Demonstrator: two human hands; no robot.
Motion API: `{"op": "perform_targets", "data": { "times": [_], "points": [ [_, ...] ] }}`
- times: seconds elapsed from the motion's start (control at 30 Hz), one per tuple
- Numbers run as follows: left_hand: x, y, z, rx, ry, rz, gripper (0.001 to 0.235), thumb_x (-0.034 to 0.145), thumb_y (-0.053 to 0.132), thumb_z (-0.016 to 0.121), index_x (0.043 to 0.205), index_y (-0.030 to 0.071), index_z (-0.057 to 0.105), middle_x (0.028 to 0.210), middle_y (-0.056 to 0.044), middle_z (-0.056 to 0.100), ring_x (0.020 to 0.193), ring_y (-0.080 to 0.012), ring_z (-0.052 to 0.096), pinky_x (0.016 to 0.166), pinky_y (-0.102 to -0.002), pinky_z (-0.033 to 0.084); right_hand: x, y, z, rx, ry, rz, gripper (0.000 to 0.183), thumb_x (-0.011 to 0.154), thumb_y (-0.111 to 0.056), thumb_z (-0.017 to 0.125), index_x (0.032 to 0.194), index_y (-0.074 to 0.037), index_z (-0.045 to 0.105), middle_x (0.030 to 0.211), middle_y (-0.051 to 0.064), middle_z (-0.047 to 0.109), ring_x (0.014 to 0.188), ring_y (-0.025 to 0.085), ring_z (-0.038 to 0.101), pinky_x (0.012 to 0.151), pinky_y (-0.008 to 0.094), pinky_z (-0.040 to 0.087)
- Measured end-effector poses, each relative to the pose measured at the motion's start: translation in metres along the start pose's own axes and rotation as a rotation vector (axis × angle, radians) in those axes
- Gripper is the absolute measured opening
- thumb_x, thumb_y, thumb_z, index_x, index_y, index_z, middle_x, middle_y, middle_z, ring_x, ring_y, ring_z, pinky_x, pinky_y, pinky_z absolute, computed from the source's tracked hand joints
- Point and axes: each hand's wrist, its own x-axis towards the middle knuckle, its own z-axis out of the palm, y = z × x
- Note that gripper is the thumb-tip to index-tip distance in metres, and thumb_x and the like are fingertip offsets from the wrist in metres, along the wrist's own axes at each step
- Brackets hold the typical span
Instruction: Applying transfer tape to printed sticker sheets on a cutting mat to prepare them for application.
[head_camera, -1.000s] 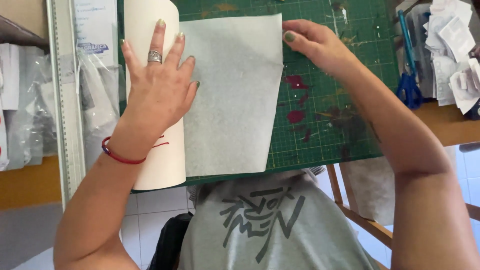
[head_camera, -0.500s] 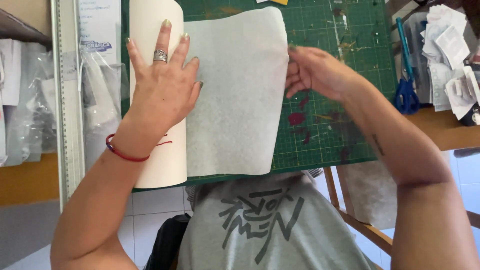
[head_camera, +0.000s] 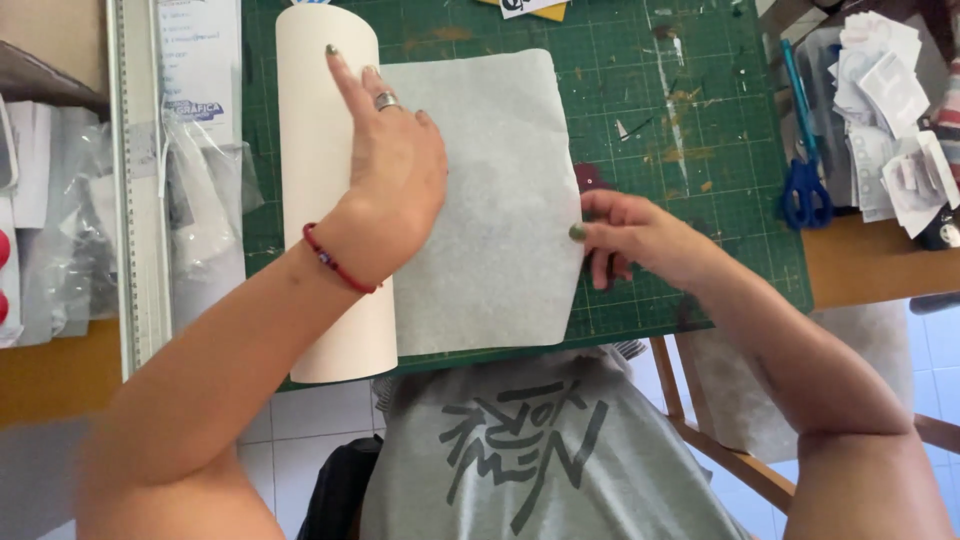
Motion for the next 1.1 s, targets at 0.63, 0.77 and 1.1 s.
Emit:
{"op": "perform_targets", "data": {
  "times": [0.63,0.77,1.1],
  "points": [
    [0.021,0.049,-0.055,-0.463,0.495,0.103,0.067,0.089,0.020,0.071,0.154,0.014,0.052,0.152,-0.009,0.057,0.150,-0.0375,0.041,0.101,-0.089,0.037,-0.080,0.082,-0.133,-0.032,0.380,0.038,0.009,0.108,-0.016,0.069,0.109,-0.009,0.063,0.065,0.002,0.051,0.046,0.012,0.042,0.040,0.025,0.031],
    [0.026,0.067,-0.075,-0.398,0.257,0.174,0.043,0.098,0.019,0.058,0.140,0.014,0.062,0.146,-0.014,0.063,0.164,-0.0385,0.026,0.106,-0.094,0.024,-0.092,0.056,-0.116,-0.100,0.465,0.139,0.013,0.108,-0.014,0.069,0.120,-0.010,0.065,0.062,0.005,0.051,0.046,0.014,0.041,0.044,0.026,0.033],
    [0.022,0.083,-0.102,-0.178,0.019,0.224,0.068,0.120,0.060,0.034,0.100,0.021,0.086,0.118,-0.014,0.077,0.172,-0.0478,0.020,0.106,-0.097,0.012,-0.105,0.013,-0.080,-0.915,0.836,-0.010,0.031,0.116,-0.016,0.054,0.146,-0.015,0.061,0.115,0.009,0.080,0.101,0.035,0.075,0.085,0.054,0.057]
  ]
}}
